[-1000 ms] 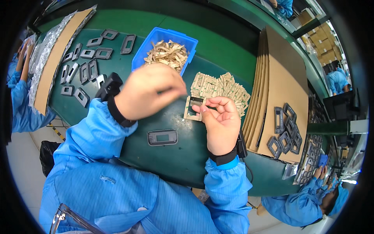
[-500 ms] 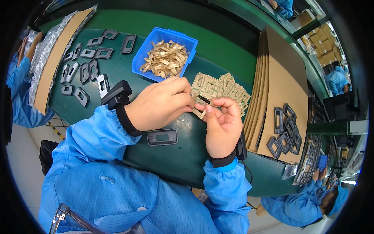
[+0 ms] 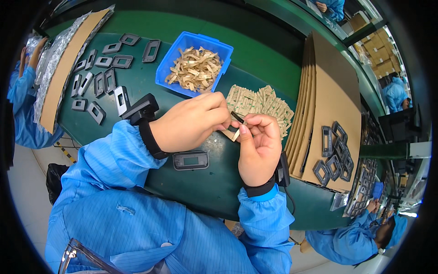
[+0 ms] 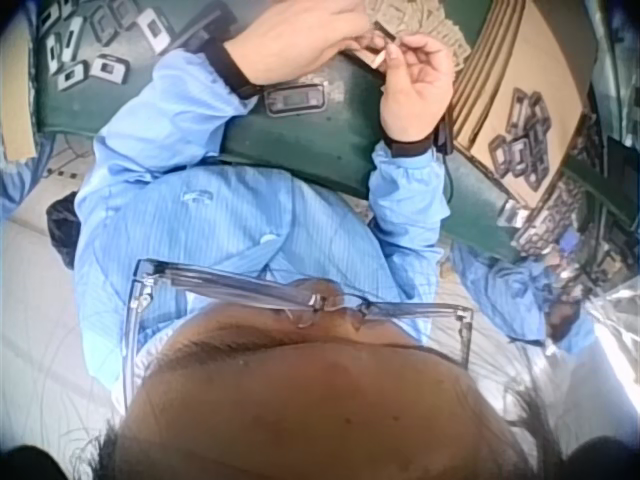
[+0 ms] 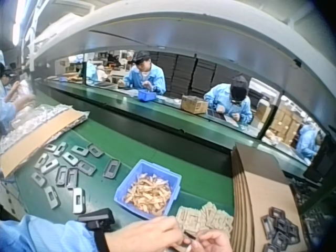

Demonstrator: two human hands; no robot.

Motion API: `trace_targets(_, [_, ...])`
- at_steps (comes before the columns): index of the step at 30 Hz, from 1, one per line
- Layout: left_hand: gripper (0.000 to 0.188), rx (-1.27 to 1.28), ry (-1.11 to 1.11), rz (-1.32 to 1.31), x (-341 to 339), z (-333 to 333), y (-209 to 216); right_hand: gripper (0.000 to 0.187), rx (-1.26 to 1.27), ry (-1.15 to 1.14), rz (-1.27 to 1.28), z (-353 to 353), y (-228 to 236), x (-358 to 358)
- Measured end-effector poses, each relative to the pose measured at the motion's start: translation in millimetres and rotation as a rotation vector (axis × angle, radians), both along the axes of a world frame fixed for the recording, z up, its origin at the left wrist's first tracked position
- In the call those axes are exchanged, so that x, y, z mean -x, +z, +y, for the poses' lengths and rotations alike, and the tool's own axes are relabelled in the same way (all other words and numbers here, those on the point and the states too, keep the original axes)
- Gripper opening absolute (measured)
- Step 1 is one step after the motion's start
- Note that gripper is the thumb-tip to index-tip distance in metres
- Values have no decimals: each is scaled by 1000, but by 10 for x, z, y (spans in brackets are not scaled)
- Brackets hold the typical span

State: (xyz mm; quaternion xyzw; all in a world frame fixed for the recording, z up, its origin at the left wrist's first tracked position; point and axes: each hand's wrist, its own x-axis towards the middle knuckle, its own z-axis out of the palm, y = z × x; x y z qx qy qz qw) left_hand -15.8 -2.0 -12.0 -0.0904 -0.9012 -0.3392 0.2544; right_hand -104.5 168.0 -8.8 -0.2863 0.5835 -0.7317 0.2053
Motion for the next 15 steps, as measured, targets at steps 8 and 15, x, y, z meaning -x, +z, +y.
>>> trace_targets(8, [13, -26, -21, 3, -10, 25, 40, 19, 51, -25, 1, 19, -10, 14])
trace_targets(15, [12, -19, -28, -15, -9, 1, 13, 17, 29, -7, 97, 5, -4, -3])
